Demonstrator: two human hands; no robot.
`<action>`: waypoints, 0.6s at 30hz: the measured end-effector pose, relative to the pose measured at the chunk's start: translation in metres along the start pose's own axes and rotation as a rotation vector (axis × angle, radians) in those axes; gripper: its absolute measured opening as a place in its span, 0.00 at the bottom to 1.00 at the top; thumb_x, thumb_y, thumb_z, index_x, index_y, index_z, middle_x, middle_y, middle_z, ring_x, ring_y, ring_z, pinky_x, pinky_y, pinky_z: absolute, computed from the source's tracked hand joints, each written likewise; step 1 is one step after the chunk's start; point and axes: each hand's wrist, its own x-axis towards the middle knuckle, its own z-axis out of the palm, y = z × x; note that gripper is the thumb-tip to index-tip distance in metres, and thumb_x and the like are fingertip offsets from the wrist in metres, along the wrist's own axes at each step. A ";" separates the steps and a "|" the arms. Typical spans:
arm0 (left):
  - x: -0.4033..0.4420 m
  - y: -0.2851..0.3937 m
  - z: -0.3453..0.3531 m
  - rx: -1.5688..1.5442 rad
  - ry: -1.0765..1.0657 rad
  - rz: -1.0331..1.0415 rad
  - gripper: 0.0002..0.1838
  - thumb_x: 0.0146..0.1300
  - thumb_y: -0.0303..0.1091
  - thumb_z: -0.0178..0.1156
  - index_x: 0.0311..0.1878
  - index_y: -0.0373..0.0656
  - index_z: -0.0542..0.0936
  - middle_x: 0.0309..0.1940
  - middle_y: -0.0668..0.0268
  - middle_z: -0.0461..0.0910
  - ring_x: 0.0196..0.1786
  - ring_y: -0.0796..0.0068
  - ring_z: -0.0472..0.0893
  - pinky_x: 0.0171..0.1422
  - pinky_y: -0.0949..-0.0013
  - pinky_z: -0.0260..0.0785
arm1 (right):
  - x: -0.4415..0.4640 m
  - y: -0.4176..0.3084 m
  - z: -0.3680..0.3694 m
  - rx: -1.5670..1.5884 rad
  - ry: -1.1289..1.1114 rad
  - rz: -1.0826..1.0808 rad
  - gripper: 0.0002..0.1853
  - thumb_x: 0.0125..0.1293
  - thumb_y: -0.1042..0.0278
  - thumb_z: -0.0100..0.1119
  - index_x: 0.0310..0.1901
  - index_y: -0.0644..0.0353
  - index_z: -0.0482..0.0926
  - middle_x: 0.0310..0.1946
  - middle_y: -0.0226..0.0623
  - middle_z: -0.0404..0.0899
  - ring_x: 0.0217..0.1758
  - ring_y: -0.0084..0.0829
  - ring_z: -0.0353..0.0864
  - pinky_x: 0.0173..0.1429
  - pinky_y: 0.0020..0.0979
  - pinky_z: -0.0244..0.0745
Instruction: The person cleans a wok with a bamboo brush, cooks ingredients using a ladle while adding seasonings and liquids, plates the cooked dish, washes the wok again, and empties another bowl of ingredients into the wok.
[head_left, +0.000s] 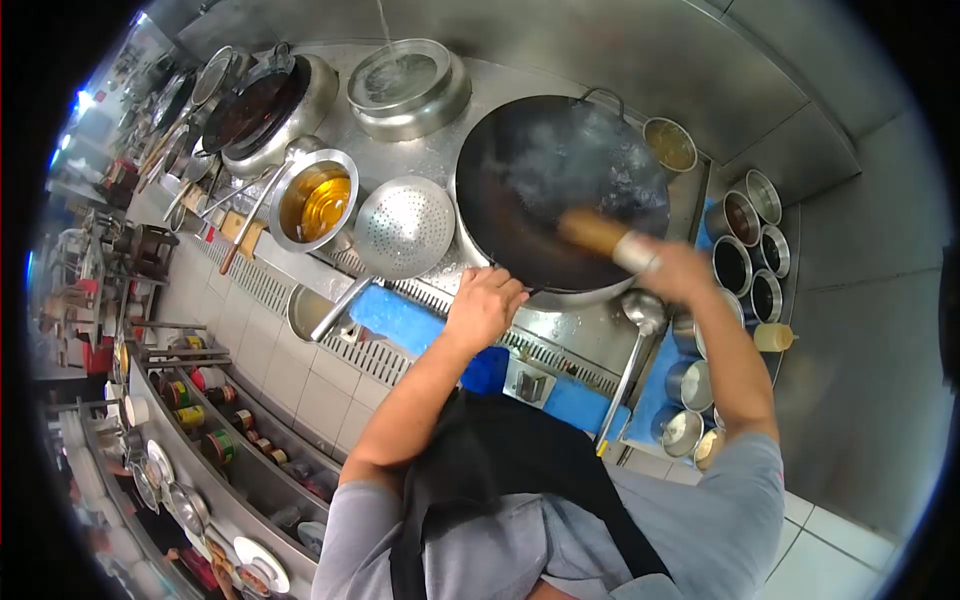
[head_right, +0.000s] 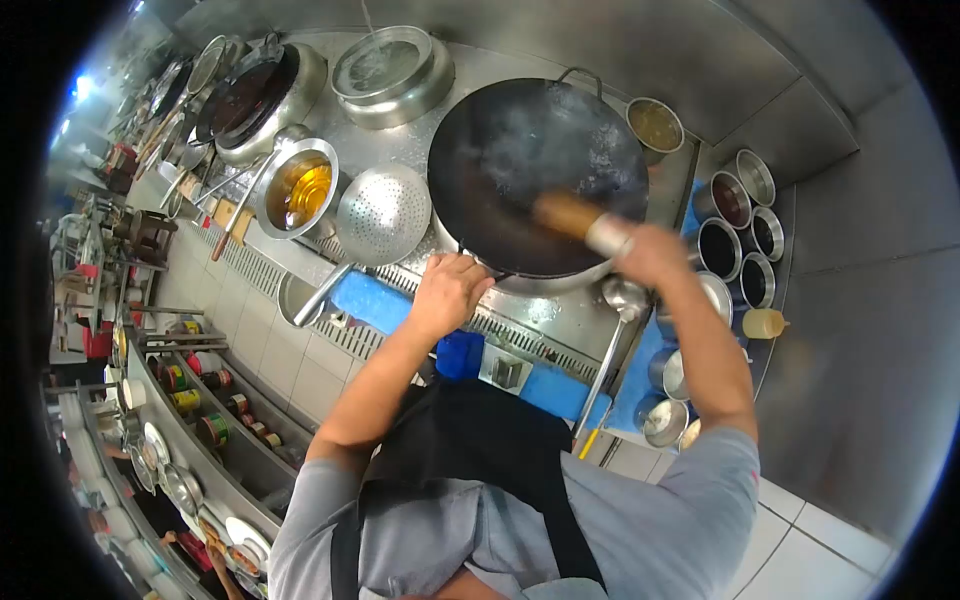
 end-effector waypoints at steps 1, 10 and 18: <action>0.004 0.001 0.002 0.008 0.011 0.000 0.07 0.67 0.39 0.68 0.38 0.46 0.86 0.34 0.65 0.81 0.44 0.60 0.81 0.54 0.55 0.66 | 0.008 0.022 -0.007 -0.018 0.188 0.165 0.31 0.68 0.52 0.63 0.74 0.35 0.75 0.57 0.51 0.85 0.57 0.49 0.88 0.58 0.48 0.83; -0.005 0.016 -0.004 -0.008 0.078 -0.070 0.10 0.62 0.37 0.72 0.45 0.47 0.87 0.44 0.65 0.83 0.50 0.61 0.81 0.58 0.55 0.67 | -0.006 -0.044 0.024 0.223 0.533 -0.326 0.34 0.66 0.50 0.66 0.74 0.41 0.73 0.56 0.51 0.85 0.56 0.56 0.85 0.60 0.51 0.79; -0.210 0.001 -0.058 -0.248 -0.020 -0.521 0.22 0.68 0.43 0.68 0.59 0.39 0.81 0.56 0.53 0.83 0.59 0.46 0.81 0.65 0.49 0.73 | 0.024 0.049 0.130 1.640 0.826 0.159 0.31 0.74 0.52 0.64 0.73 0.55 0.73 0.69 0.46 0.77 0.68 0.48 0.79 0.58 0.54 0.83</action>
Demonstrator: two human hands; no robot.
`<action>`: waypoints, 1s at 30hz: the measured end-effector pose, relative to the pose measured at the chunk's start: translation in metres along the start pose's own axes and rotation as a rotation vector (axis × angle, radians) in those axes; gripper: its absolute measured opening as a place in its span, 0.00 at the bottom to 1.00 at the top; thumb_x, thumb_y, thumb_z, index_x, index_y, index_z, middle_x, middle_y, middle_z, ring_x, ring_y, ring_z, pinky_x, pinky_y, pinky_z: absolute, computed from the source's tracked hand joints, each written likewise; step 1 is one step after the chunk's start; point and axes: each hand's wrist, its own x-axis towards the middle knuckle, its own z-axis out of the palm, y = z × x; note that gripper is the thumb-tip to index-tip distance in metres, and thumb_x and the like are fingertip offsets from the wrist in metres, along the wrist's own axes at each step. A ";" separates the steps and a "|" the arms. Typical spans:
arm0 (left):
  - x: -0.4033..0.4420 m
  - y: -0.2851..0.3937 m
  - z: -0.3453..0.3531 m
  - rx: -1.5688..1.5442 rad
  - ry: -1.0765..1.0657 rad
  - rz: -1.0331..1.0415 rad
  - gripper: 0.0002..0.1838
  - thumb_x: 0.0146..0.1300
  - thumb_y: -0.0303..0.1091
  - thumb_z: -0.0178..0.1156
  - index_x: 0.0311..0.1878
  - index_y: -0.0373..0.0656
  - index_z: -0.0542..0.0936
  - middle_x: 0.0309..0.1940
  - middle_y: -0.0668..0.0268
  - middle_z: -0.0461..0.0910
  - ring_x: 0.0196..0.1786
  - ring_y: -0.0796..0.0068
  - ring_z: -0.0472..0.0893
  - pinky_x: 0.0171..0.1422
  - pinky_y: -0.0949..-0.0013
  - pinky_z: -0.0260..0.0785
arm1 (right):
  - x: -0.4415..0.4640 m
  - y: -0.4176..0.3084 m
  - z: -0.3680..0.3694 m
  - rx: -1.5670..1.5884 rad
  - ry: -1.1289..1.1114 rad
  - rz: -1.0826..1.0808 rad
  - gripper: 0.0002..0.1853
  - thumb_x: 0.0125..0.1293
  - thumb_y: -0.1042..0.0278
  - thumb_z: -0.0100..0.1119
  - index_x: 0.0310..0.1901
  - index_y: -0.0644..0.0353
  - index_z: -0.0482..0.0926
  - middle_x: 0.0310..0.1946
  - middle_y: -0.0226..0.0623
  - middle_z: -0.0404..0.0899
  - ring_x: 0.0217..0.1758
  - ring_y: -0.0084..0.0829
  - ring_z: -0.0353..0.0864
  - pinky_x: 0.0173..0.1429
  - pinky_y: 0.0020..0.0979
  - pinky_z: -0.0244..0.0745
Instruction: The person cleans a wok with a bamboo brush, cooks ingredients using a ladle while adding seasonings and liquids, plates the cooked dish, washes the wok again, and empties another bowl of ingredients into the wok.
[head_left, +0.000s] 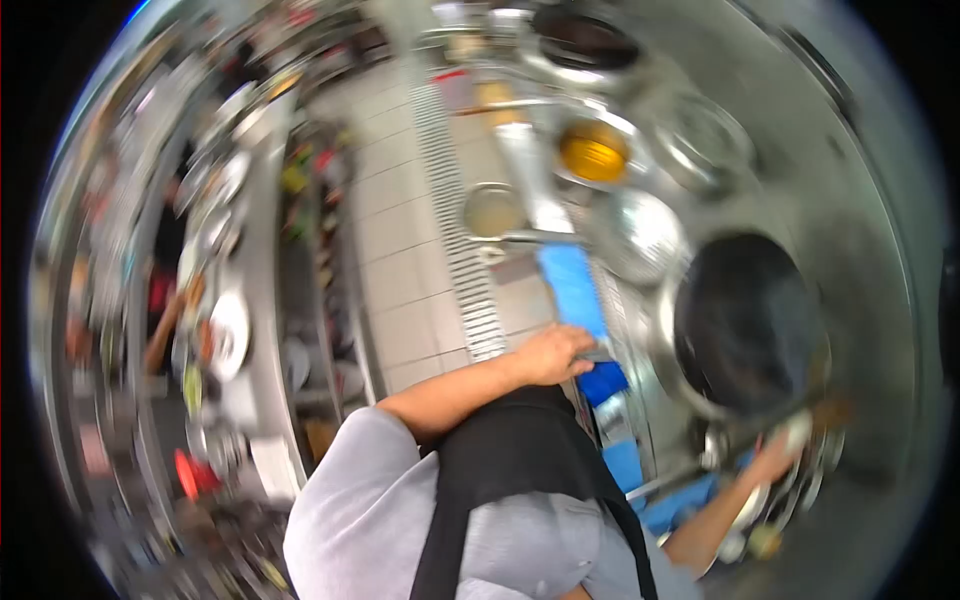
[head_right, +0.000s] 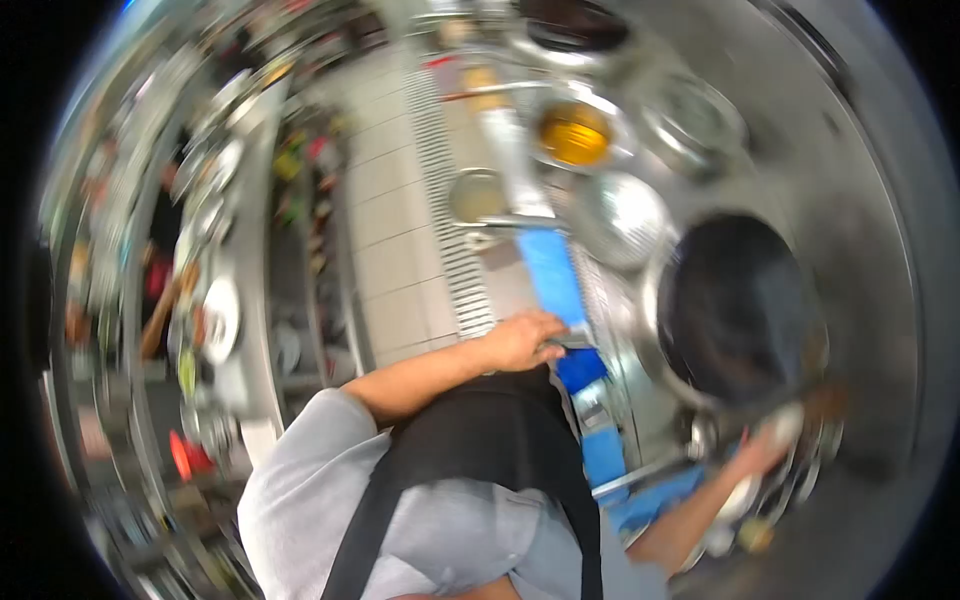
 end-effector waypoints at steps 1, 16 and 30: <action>-0.039 -0.034 -0.001 0.005 -0.027 -0.121 0.24 0.69 0.46 0.67 0.61 0.39 0.80 0.57 0.52 0.82 0.59 0.46 0.81 0.65 0.48 0.74 | -0.027 0.025 0.007 -0.101 -0.066 -0.037 0.31 0.74 0.51 0.65 0.73 0.56 0.74 0.67 0.46 0.78 0.67 0.47 0.79 0.57 0.53 0.83; -0.454 -0.143 -0.097 -0.638 0.602 -0.820 0.21 0.73 0.49 0.62 0.57 0.42 0.84 0.45 0.58 0.89 0.48 0.66 0.87 0.56 0.60 0.77 | -0.155 0.096 0.080 -1.099 -0.507 -0.502 0.33 0.71 0.46 0.67 0.66 0.67 0.78 0.40 0.45 0.84 0.38 0.34 0.83 0.31 0.32 0.78; -0.661 -0.197 -0.262 -0.719 1.993 -0.880 0.18 0.73 0.41 0.65 0.58 0.40 0.77 0.50 0.64 0.83 0.51 0.71 0.86 0.55 0.68 0.76 | -0.548 0.203 0.342 -1.039 -2.151 0.082 0.22 0.74 0.66 0.61 0.68 0.54 0.80 0.36 0.30 0.83 0.34 0.23 0.83 0.37 0.26 0.80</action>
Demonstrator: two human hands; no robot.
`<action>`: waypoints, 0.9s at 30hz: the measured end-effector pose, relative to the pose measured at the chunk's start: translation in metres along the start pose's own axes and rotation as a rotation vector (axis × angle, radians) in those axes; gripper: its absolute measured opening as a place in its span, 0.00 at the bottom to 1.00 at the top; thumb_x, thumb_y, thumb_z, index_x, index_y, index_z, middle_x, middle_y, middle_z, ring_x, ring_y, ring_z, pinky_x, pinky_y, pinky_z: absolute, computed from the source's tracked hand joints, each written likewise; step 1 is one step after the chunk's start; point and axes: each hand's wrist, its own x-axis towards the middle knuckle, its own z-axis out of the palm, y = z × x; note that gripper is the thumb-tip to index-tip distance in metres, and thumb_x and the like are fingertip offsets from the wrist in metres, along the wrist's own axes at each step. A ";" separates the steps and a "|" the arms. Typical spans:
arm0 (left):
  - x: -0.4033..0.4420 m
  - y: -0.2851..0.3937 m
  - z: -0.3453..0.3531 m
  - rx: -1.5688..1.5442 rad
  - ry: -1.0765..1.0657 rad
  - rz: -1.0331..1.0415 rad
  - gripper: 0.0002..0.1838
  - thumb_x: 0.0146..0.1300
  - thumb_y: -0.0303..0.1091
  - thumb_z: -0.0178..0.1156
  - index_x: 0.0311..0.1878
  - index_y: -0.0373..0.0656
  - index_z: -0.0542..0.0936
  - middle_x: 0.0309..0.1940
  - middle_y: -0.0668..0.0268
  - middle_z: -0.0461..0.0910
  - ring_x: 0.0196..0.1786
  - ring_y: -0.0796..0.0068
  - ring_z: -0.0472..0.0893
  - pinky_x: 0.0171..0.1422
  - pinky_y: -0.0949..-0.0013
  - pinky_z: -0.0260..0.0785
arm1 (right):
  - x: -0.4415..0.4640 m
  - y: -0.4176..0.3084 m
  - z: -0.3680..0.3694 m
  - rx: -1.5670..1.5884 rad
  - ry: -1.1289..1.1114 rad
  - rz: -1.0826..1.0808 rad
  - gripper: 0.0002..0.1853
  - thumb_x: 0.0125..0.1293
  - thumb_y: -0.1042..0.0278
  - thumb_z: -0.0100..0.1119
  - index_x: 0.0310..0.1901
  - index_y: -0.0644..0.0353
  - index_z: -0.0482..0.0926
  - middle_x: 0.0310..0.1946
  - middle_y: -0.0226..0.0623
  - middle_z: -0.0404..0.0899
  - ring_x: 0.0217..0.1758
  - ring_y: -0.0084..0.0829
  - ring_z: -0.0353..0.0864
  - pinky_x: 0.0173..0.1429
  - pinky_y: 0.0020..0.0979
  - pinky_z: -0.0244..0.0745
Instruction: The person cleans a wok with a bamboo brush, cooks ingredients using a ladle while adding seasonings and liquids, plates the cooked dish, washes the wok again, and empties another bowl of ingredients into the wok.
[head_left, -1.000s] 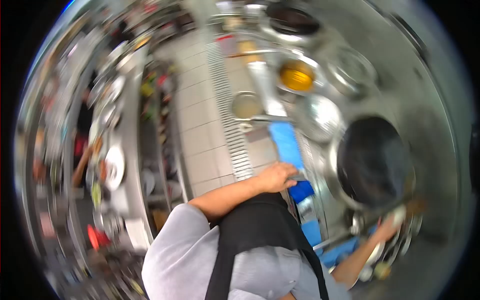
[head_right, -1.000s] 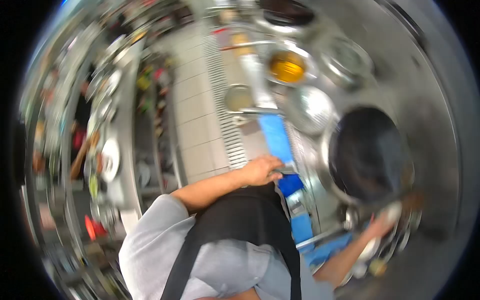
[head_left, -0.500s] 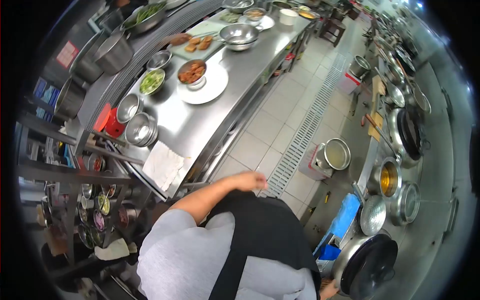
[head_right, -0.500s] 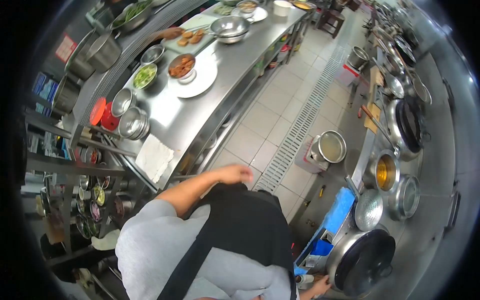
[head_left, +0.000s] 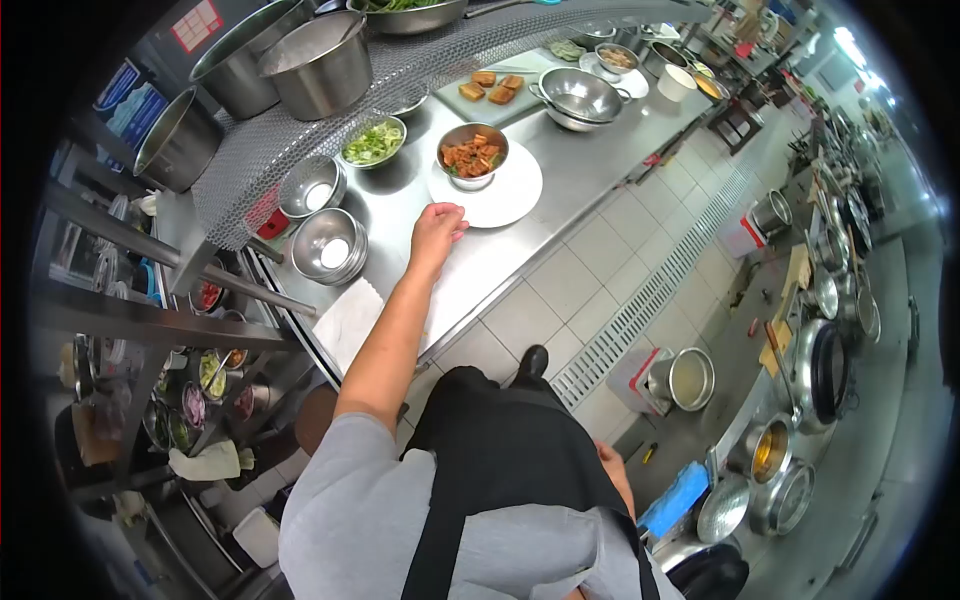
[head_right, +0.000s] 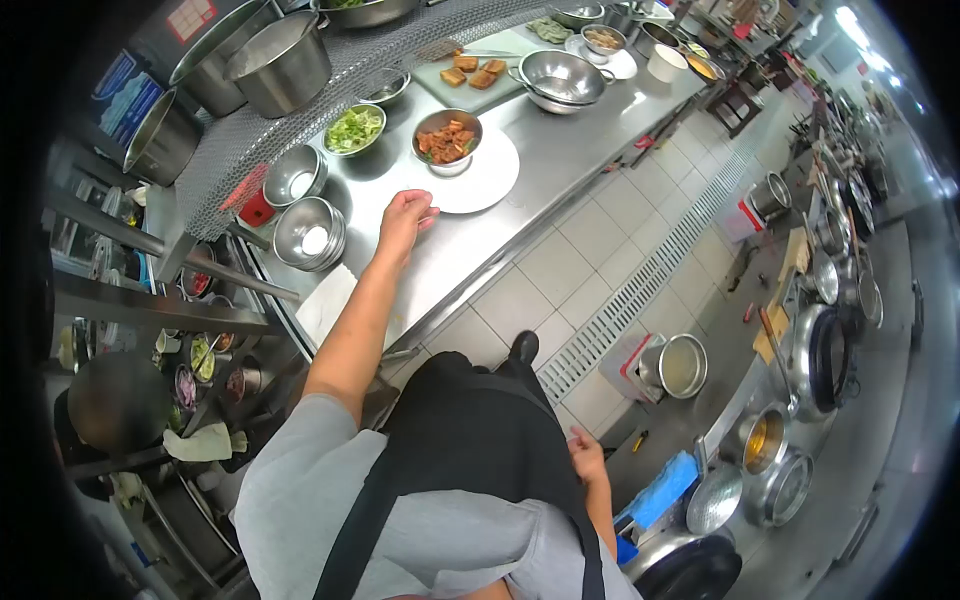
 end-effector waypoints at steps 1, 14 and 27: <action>0.008 0.000 0.000 0.002 0.020 -0.014 0.19 0.72 0.42 0.66 0.58 0.40 0.77 0.50 0.63 0.83 0.51 0.70 0.86 0.55 0.68 0.76 | 0.016 0.021 -0.004 -0.145 -0.038 0.055 0.21 0.73 0.65 0.62 0.66 0.53 0.81 0.36 0.31 0.83 0.35 0.24 0.83 0.38 0.27 0.80; 0.135 -0.013 0.028 -0.071 0.356 -0.096 0.14 0.73 0.34 0.64 0.49 0.34 0.72 0.41 0.52 0.83 0.38 0.60 0.89 0.42 0.65 0.88 | 0.253 -0.028 -0.196 -1.312 0.078 -0.824 0.10 0.66 0.61 0.56 0.37 0.51 0.87 0.33 0.41 0.88 0.36 0.41 0.87 0.43 0.47 0.81; 0.100 0.036 0.010 -0.088 0.218 0.146 0.08 0.70 0.24 0.63 0.36 0.39 0.73 0.34 0.59 0.82 0.34 0.68 0.87 0.40 0.69 0.87 | 0.178 -0.196 -0.077 -0.131 0.217 -0.021 0.27 0.71 0.64 0.66 0.70 0.62 0.76 0.39 0.37 0.85 0.34 0.27 0.85 0.36 0.31 0.82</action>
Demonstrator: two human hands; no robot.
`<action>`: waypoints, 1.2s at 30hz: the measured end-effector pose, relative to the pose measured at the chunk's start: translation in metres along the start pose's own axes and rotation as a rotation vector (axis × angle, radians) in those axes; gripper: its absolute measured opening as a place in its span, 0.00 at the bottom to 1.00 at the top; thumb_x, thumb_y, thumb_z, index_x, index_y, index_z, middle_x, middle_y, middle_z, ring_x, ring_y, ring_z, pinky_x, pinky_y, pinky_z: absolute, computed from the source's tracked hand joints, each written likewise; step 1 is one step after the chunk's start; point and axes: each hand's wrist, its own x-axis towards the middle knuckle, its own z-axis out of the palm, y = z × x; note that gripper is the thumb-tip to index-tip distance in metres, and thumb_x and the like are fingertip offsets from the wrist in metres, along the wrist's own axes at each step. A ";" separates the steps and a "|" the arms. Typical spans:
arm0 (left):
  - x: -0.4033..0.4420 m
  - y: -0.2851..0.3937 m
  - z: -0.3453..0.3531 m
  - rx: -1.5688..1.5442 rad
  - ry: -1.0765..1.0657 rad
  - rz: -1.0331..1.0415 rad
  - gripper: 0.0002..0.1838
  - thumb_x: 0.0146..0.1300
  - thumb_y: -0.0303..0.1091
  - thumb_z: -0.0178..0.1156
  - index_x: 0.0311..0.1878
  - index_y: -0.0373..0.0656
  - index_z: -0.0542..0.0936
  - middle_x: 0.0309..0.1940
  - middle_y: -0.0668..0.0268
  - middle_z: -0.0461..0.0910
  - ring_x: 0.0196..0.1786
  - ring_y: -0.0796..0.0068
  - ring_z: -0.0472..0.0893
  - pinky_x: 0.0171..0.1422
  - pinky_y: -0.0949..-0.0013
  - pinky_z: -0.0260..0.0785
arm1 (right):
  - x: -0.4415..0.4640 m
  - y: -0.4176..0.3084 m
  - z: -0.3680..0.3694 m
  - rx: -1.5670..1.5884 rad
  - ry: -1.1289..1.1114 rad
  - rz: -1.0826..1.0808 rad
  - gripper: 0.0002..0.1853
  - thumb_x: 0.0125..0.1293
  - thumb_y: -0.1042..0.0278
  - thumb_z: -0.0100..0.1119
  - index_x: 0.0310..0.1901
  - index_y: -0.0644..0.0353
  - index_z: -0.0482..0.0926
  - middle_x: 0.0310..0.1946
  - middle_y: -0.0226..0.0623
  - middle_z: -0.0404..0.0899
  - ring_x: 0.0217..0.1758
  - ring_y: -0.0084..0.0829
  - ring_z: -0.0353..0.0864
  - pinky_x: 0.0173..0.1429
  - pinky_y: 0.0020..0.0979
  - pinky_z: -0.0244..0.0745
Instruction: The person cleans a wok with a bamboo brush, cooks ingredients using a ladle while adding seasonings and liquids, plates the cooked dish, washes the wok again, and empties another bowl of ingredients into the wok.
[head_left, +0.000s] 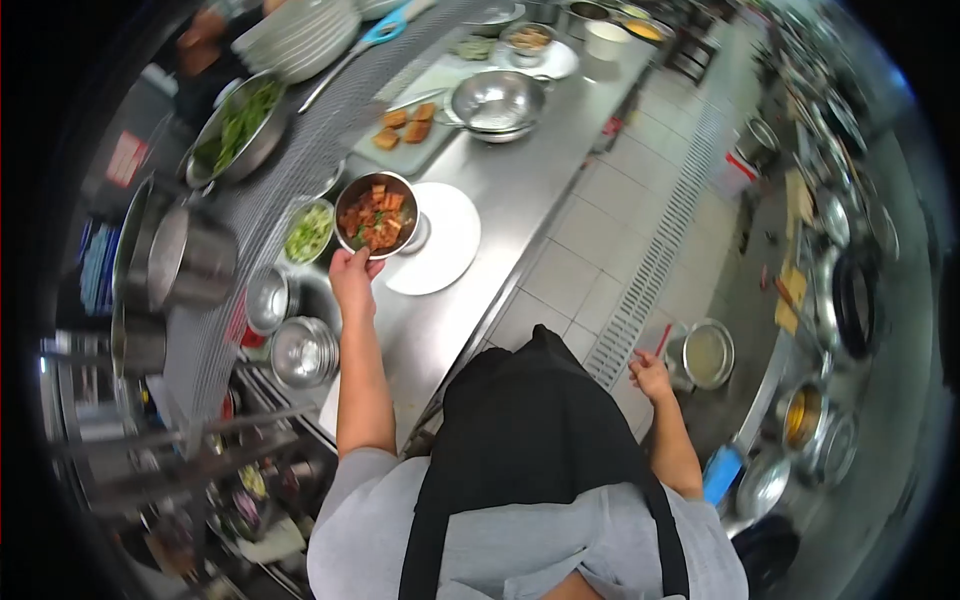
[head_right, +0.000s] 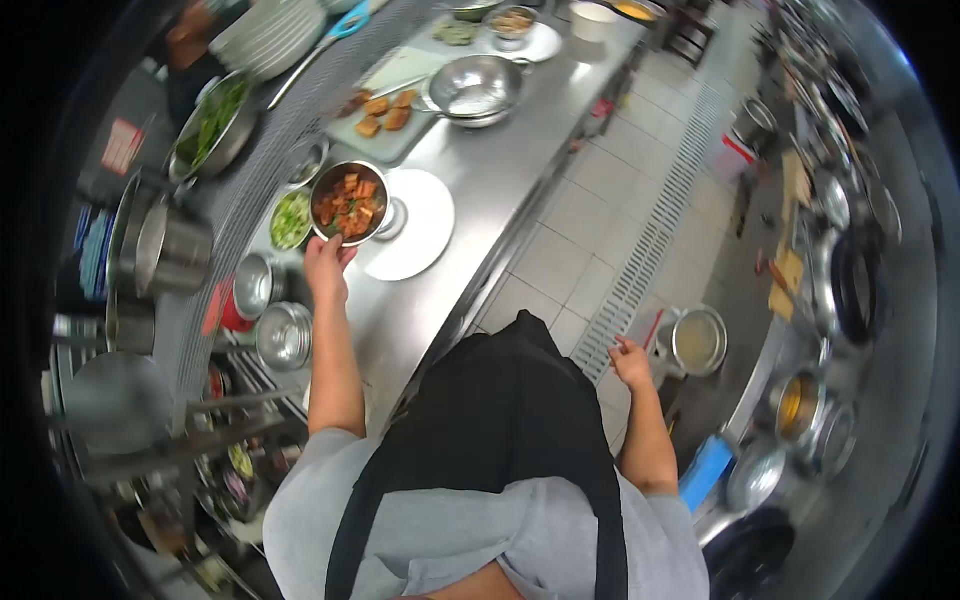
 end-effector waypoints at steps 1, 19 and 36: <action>-0.012 0.010 0.011 0.017 -0.043 -0.012 0.09 0.69 0.24 0.64 0.35 0.40 0.72 0.33 0.62 0.80 0.33 0.71 0.84 0.39 0.69 0.86 | -0.019 0.025 0.007 -0.090 0.016 0.074 0.28 0.71 0.63 0.66 0.69 0.62 0.76 0.39 0.39 0.86 0.34 0.28 0.85 0.36 0.32 0.83; -0.293 -0.083 0.147 0.305 -1.415 -0.646 0.08 0.71 0.24 0.61 0.37 0.48 0.73 0.33 0.69 0.82 0.30 0.78 0.84 0.35 0.70 0.84 | -0.437 0.243 0.183 0.270 1.453 0.812 0.22 0.60 0.68 0.68 0.58 0.53 0.83 0.44 0.43 0.83 0.46 0.41 0.84 0.54 0.42 0.80; -0.635 -0.120 0.247 0.577 -1.864 -0.593 0.05 0.70 0.26 0.63 0.40 0.42 0.76 0.35 0.66 0.82 0.34 0.76 0.84 0.40 0.70 0.83 | -0.583 0.345 0.193 0.625 1.800 0.889 0.11 0.70 0.64 0.63 0.42 0.64 0.78 0.21 0.38 0.75 0.22 0.33 0.76 0.26 0.38 0.71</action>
